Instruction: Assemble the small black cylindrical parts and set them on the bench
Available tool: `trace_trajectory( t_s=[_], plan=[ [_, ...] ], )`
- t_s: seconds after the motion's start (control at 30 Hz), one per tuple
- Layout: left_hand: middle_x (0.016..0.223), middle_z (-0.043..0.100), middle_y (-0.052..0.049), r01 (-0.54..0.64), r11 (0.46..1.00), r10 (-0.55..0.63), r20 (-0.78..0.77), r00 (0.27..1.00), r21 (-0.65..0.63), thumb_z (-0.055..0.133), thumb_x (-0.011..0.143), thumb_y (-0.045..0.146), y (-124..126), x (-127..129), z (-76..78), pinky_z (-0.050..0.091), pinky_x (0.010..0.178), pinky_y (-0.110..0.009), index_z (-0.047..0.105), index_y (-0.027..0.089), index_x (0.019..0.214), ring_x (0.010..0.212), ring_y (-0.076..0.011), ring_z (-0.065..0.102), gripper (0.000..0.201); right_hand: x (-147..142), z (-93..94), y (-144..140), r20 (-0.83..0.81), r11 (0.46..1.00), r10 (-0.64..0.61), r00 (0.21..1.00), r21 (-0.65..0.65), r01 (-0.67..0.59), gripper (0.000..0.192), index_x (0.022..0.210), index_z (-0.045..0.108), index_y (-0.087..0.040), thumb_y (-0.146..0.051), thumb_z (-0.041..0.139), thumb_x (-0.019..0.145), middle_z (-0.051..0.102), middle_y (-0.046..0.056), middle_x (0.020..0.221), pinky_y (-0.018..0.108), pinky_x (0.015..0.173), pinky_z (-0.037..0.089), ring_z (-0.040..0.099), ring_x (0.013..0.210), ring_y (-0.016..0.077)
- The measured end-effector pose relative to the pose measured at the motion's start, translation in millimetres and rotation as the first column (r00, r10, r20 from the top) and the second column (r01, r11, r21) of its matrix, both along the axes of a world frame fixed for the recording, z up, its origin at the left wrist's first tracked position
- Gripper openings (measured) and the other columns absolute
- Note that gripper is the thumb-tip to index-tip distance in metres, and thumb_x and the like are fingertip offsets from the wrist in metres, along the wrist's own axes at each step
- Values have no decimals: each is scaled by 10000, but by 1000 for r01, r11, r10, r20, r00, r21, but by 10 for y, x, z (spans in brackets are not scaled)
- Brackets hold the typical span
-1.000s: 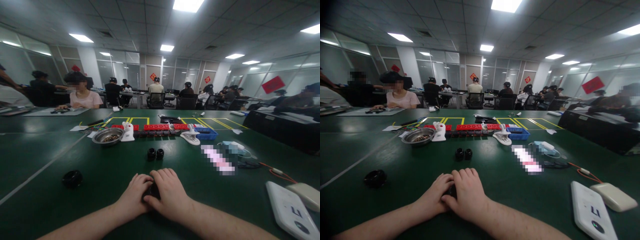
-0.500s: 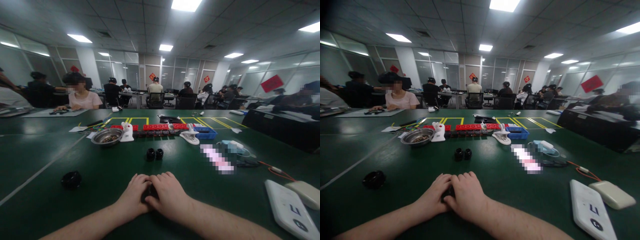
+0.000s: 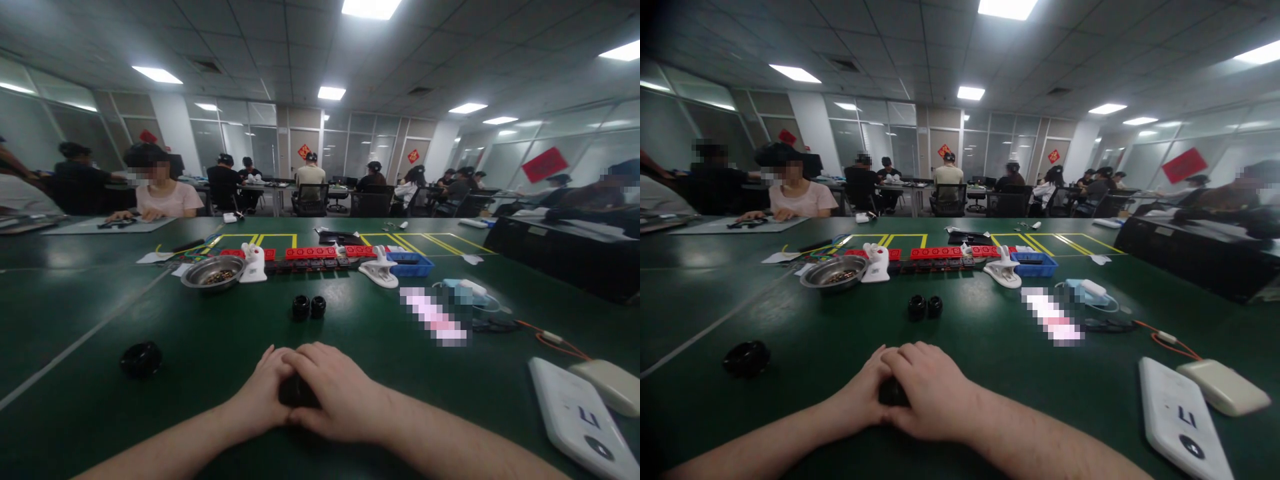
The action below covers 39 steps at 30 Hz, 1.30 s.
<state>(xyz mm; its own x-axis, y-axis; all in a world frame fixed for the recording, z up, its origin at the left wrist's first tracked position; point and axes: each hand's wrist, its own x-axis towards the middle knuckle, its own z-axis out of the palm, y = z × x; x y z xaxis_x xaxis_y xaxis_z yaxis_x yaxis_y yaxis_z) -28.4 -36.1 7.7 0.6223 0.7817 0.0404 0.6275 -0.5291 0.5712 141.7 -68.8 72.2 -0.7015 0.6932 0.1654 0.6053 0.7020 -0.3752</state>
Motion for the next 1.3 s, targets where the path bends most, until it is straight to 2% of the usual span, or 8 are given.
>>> trace_trajectory(
  t_s=[0.13, 0.27, 0.43, 0.6, 0.8, 0.93, 1.13, 1.3],
  plan=[
    [1059, 551, -54, -59, 995, 56, 44, 997, 75, 696, 552, 350, -31, 30, -17, 155, 1012, -512, 535, 226, 1038, 1031, -253, 481, 527, -19, -20, -4, 75, 999, -26, 997, -26, 28, 345, 1032, 486, -149, -187, 549, 695, 563, 79, 989, 332, 778, 412, 518, 861, 207],
    [1096, 538, -50, -43, 995, 40, 45, 998, 85, 698, 545, 311, -22, 27, -43, 141, 1008, -528, 531, 250, 1050, 1069, -269, 454, 536, -2, 59, -32, -61, 997, 71, 996, -18, -72, 472, 1088, 454, -152, -116, 575, 633, 520, 65, 1111, 292, 908, 337, 469, 1000, 188],
    [1102, 529, -65, -61, 995, 60, 24, 998, 79, 677, 576, 428, -40, 24, 25, 141, 1001, -554, 578, 239, 944, 1079, -290, 443, 425, 15, 29, 2, -35, 987, -158, 987, -10, 157, 547, 1155, 432, -162, -372, 615, 685, 525, 92, 1102, 380, 874, 352, 470, 998, 243],
    [1054, 536, -59, -125, 985, 126, 5, 992, 122, 665, 589, 400, -69, 39, 74, 118, 998, -579, 578, 228, 927, 1055, -282, 457, 389, -23, -130, 59, -5, 968, -249, 968, -33, 249, 555, 1170, 405, -142, -413, 573, 716, 557, 110, 1035, 382, 802, 391, 505, 938, 253],
    [1069, 534, -50, -154, 982, 154, 8, 988, 108, 621, 613, 283, -73, 52, 76, 102, 1001, -583, 557, 250, 980, 1074, -279, 443, 374, -22, -144, 60, -116, 996, -92, 989, -29, 89, 487, 1133, 419, -155, -138, 513, 656, 541, 69, 1052, 325, 863, 364, 491, 954, 194],
    [1030, 544, -59, -172, 978, 173, 1, 985, 116, 657, 573, 313, -67, 55, 67, 114, 1000, -574, 573, 216, 887, 1048, -284, 457, 339, 0, -142, 60, -176, 984, -171, 969, 12, 176, 510, 1137, 420, -153, -226, 575, 656, 472, 87, 1150, 354, 923, 312, 410, 1067, 218],
    [1027, 540, -60, -164, 978, 165, -1, 986, 126, 649, 568, 257, -71, 60, 74, 136, 1005, -549, 564, 202, 898, 1041, -272, 462, 345, -38, -253, 70, -136, 958, -276, 951, 44, 285, 531, 1109, 438, -156, -369, 625, 660, 505, 94, 1062, 383, 844, 361, 451, 970, 239],
    [1031, 542, -50, -173, 979, 173, 8, 985, 106, 608, 595, 237, -75, 64, 61, 128, 1007, -549, 558, 218, 950, 1047, -267, 459, 359, -30, -215, 39, -163, 994, -89, 983, 47, 98, 445, 1084, 436, -169, -139, 502, 644, 538, 64, 1030, 398, 955, 261, 467, 968, 200]
  ],
)
